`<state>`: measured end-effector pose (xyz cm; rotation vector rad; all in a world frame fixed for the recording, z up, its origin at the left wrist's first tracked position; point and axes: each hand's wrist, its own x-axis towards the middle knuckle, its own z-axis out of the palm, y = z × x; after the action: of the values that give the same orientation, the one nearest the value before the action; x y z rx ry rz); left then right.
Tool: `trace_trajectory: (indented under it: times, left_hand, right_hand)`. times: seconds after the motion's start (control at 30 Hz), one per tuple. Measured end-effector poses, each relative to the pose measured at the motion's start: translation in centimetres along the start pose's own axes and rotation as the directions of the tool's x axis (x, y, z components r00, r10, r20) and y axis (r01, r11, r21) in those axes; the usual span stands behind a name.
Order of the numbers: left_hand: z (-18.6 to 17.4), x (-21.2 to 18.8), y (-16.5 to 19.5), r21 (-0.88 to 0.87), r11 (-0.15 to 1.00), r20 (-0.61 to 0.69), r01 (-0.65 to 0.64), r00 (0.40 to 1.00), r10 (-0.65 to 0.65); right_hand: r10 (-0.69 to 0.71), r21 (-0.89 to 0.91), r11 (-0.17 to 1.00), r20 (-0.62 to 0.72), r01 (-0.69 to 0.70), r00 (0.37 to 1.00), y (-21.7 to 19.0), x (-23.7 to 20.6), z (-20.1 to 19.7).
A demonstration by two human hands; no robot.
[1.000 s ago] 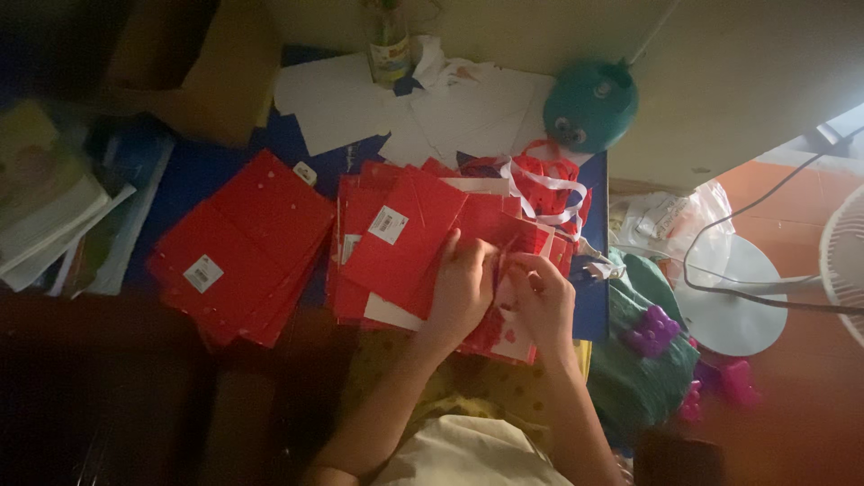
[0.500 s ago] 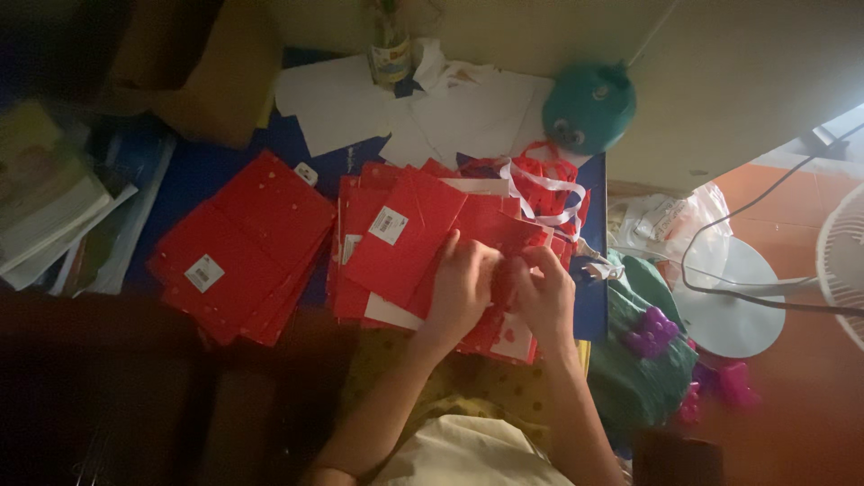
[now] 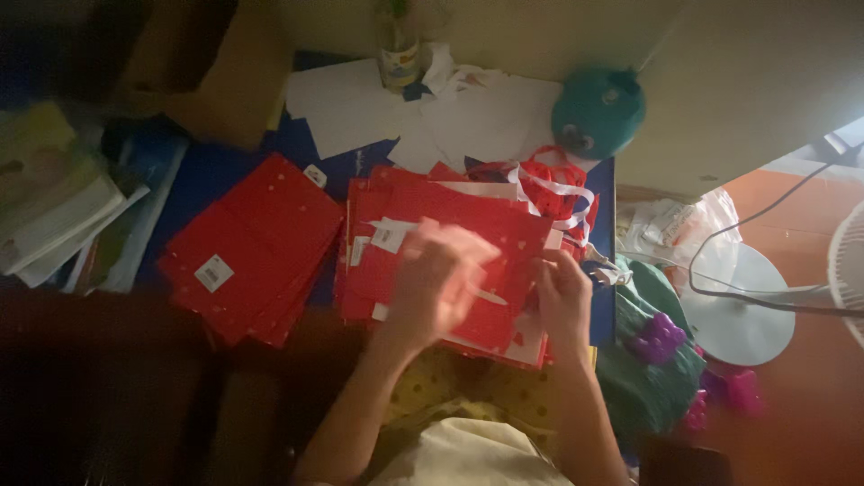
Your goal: The person sits at a table attaching ribbon handles to red paper gift bags. They thread a ribbon through the punched holes of each bag, tie the ends, and set the finished bag on a growing stack before picking up the next bag.
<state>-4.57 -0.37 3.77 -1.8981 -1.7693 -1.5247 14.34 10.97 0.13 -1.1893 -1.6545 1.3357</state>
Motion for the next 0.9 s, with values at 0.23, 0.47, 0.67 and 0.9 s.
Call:
trace_trajectory:
  times: [0.23, 0.47, 0.67, 0.9]
  left_hand:
    - [3.8, -0.8, 0.6, 0.018, 1.0, 0.237, 0.008, 0.971, -0.012]
    - [4.9, -1.4, 0.4, -0.078, 0.953, 0.271, 0.292, 0.926, -0.262]
    - [3.6, -0.7, 0.3, -0.163, 0.945, 0.337, 0.283, 0.916, -0.216]
    - [2.9, 0.7, 1.3, -0.23, 0.905, 0.325, 0.357, 0.905, -0.274]
  right_hand:
    - [-0.253, -0.164, 0.956, -0.032, 0.245, 0.967, -3.1, 1.2, -1.2]
    - [-0.128, -0.094, 0.985, 0.184, 0.147, 0.975, -0.9, -0.3, -1.5]
    - [0.011, -0.257, 0.964, 0.293, 0.067, 0.956, 0.3, -0.7, -3.0]
    - [0.091, -0.198, 0.979, 0.285, -0.034, 0.954, -0.9, -1.2, -1.9]
